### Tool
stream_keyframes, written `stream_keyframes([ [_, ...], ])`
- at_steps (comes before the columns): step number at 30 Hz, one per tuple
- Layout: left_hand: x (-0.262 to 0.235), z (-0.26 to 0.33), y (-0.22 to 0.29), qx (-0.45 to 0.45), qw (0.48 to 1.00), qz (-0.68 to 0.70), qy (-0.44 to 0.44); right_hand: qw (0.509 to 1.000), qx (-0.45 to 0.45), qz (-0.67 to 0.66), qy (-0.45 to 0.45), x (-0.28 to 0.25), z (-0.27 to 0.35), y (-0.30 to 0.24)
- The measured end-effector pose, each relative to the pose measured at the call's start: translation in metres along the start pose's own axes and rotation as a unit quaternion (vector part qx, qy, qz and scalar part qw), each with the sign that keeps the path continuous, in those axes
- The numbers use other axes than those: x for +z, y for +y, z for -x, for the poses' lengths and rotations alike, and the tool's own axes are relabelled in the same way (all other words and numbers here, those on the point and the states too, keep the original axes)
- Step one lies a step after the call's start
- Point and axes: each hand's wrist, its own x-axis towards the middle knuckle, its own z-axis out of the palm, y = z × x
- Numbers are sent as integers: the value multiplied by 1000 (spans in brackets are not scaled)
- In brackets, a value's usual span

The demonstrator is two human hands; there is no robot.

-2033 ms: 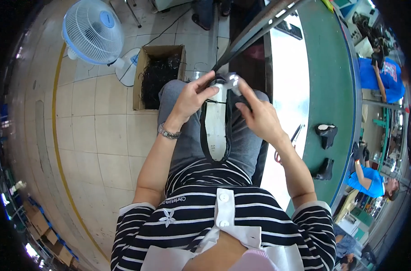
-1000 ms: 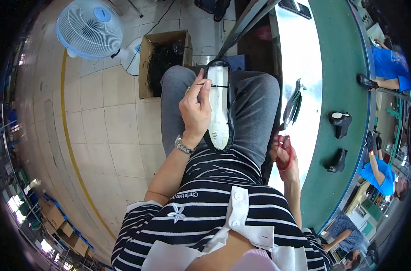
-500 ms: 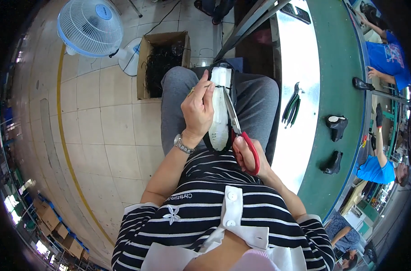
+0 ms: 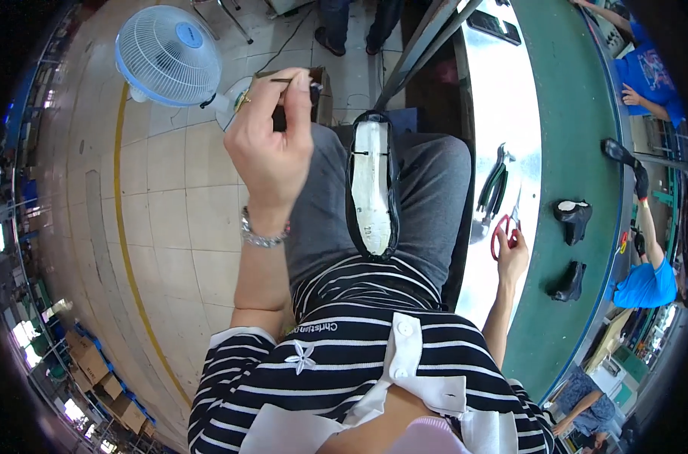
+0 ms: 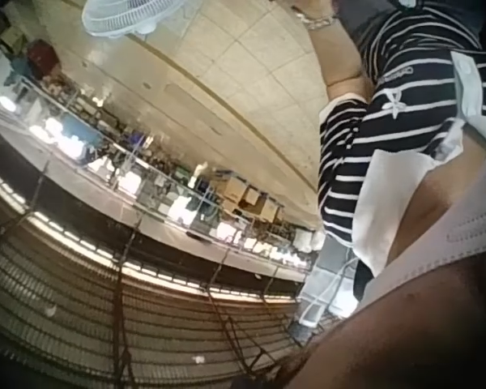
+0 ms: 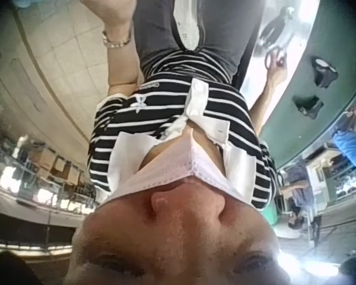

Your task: Trimming excess fabric and thread from a newly manufactured black leather boot using scissors and pliers.

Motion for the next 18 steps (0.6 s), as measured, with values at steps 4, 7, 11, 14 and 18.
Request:
stream_keyframes([
  [4, -21, 9, -87, -31, 951, -227, -209, 998, 52, 13, -20, 4, -3, 33],
  [7, -26, 47, -144, -46, 920, -295, -254, 997, 22, 72, -30, 10, -5, 40],
  [11, -8, 47, -80, -78, 950, -30, -300, 999, 0, 46, 11, 10, -5, 23],
  [14, 9, 71, -42, 76, 939, -71, -327, 999, -24, -13, 23, 16, -15, 10],
  [18, 20, 93, -50, 123, 960, -102, -229, 997, -34, -66, -19, 14, -19, -43],
])
